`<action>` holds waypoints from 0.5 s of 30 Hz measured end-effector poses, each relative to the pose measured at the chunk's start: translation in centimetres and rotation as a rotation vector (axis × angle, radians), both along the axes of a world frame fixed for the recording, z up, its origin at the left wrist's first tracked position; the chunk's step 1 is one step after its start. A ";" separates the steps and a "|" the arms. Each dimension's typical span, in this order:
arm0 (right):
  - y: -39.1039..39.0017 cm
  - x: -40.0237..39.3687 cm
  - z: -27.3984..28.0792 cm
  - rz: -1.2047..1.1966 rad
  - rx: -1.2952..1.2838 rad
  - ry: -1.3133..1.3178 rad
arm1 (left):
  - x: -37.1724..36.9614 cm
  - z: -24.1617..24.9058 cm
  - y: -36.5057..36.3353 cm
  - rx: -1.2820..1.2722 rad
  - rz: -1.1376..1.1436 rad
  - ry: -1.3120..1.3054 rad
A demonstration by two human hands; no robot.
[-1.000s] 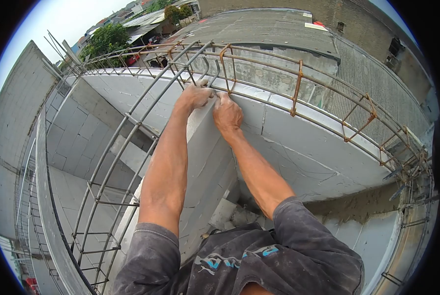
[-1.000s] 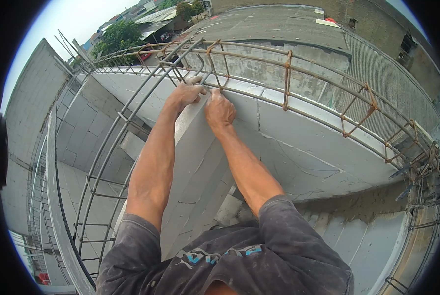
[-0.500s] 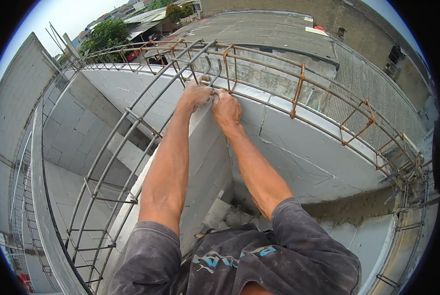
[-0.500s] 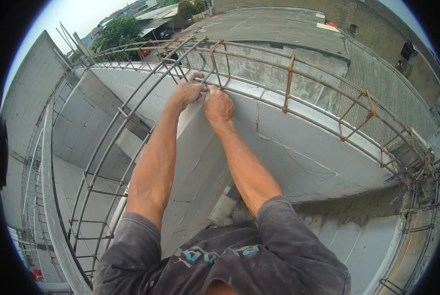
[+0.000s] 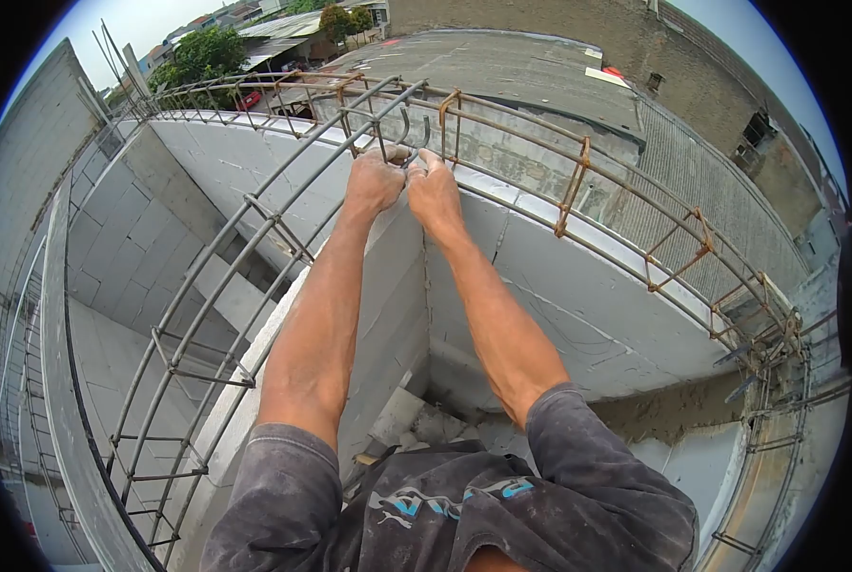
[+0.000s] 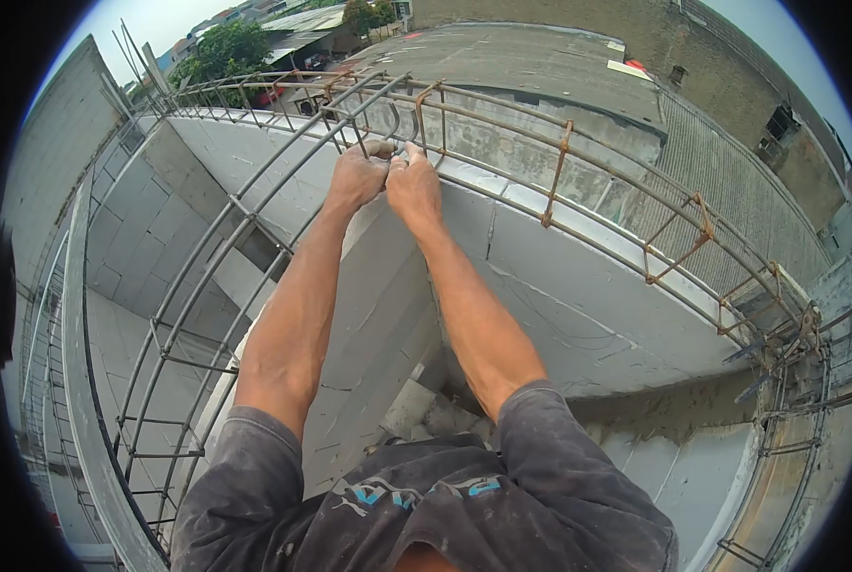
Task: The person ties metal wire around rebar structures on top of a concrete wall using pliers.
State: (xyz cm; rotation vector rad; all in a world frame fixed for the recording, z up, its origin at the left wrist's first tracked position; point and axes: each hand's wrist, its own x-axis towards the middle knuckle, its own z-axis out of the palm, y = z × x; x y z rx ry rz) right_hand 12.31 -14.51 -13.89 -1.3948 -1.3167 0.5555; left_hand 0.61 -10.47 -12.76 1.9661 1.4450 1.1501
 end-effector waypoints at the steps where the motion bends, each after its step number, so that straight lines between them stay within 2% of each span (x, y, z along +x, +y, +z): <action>1: 0.0 -0.3 0.3 -0.008 -0.011 0.034 | 0.0 0.4 -0.5 0.004 -0.013 0.011; 4: -0.1 -1.4 1.2 -0.078 -0.064 0.164 | -0.2 0.5 -0.5 0.015 0.004 0.037; 10: -0.6 -2.5 1.3 -0.197 -0.086 0.230 | 0.2 0.7 -1.0 -0.002 0.046 0.019; 15: 0.5 -3.8 -0.4 -0.272 -0.048 0.463 | 0.1 1.2 -1.3 -0.074 0.033 0.033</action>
